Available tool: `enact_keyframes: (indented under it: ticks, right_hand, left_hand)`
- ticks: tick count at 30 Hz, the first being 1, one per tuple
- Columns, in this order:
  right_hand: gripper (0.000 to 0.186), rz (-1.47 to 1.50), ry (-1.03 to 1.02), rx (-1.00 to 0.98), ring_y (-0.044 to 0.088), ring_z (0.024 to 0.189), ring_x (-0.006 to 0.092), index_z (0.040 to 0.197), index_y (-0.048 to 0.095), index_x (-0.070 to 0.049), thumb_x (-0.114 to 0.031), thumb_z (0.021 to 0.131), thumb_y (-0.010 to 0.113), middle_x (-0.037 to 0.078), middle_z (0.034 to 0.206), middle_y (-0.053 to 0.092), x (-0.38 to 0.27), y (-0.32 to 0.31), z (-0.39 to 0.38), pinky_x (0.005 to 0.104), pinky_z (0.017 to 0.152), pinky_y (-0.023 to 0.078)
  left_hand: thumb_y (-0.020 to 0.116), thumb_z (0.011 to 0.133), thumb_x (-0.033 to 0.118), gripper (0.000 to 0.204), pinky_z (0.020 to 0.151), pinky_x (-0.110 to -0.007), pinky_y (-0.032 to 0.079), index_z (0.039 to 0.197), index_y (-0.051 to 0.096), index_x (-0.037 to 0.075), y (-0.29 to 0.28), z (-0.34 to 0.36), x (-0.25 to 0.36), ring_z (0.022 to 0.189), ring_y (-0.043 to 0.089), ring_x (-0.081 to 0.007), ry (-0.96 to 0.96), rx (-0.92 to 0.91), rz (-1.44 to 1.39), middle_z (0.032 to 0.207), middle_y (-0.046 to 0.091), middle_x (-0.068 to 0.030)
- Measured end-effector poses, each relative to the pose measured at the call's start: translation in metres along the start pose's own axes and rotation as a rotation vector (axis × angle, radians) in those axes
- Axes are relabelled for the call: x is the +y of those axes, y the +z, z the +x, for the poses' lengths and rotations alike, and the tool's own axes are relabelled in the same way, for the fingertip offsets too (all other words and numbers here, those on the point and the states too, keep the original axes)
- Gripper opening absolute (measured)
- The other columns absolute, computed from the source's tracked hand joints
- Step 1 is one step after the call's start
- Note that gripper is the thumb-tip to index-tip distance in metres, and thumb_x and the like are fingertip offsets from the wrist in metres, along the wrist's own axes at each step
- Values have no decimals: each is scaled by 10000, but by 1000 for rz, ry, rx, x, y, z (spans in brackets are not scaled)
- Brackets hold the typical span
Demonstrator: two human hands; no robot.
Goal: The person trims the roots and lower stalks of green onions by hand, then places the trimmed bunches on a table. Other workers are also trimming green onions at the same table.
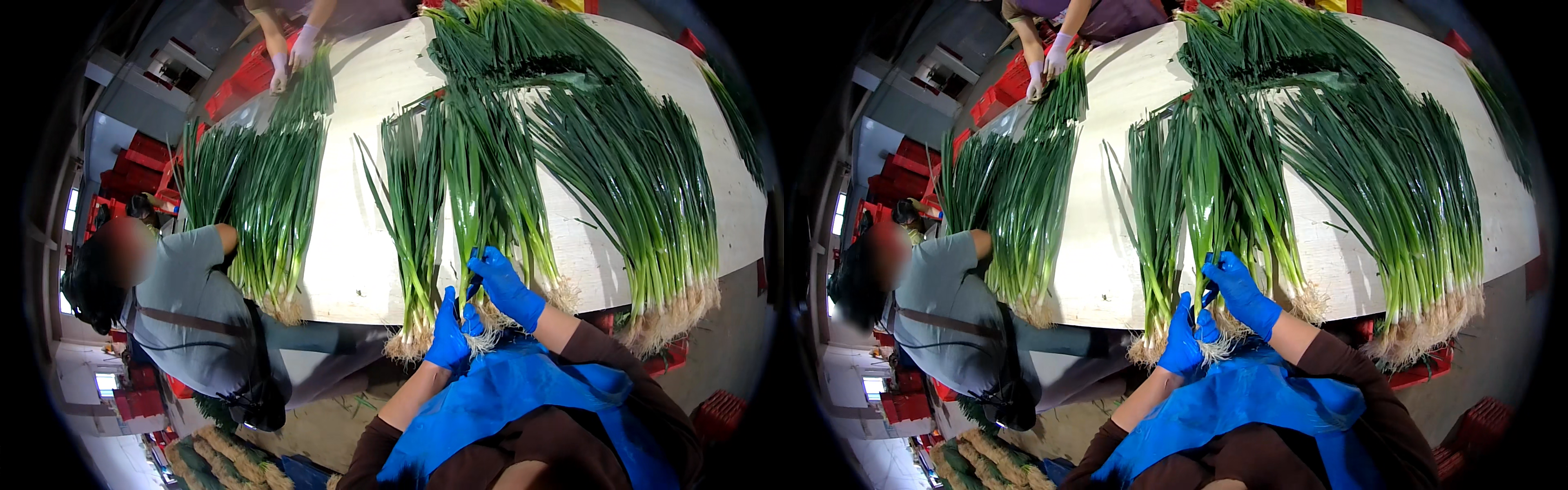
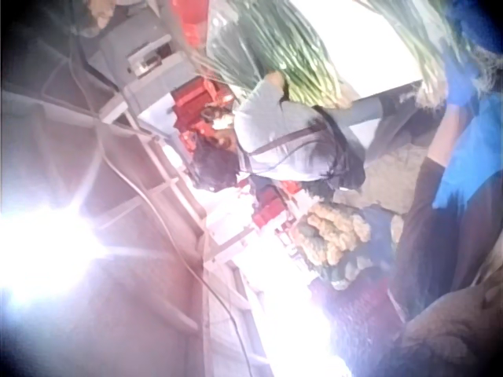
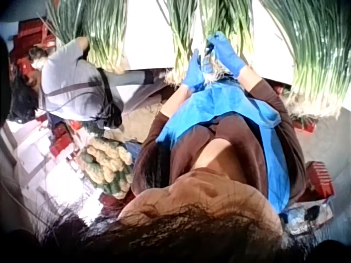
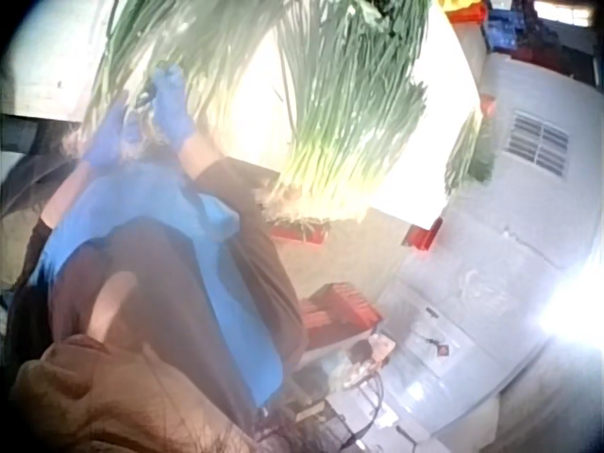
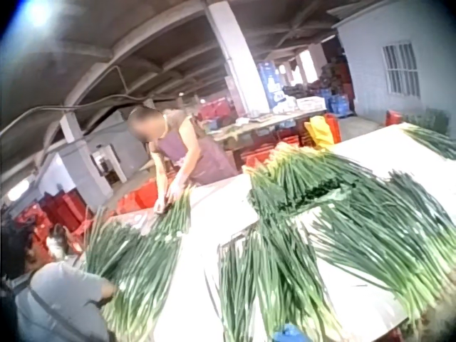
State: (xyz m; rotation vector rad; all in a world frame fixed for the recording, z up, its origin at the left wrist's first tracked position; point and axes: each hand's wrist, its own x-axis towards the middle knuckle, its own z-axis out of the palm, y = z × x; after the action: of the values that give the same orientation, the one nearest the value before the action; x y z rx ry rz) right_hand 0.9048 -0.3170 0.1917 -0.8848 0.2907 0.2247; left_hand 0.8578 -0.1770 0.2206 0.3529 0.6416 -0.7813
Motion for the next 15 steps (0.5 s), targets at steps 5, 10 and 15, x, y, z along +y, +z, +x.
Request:
enact_keyframes:
  ticks: [5, 10, 15]
  right_hand:
    - [247, -232, -20, 12, 574, 779, 126, 1079, 525, -18, -115, 870, 616, 73, 935, 591, -14, 15, -12, 283, 611, 512]
    - [235, -436, -37, -80, 569, 818, 118, 1086, 524, -16, -105, 881, 599, 64, 944, 595, -9, 9, -18, 266, 675, 496]
    - [218, -321, 19, -109, 573, 863, 116, 1081, 536, -17, -94, 884, 587, 58, 971, 607, -5, 5, -20, 260, 732, 483]
  left_hand:
    - [390, 929, 540, 492, 408, -268, 294, 901, 576, 85, 6, 12, 12, 398, 351, -147, 31, 61, 81, 549, 435, -18]
    - [377, 928, 559, 497, 451, -274, 452, 955, 588, 110, 24, 10, 30, 499, 528, -162, 1, 55, 373, 668, 566, -43]
    - [459, 945, 350, 320, 581, -262, 482, 1080, 607, 100, 15, 34, 50, 678, 582, -140, 151, 35, 697, 855, 621, -40]
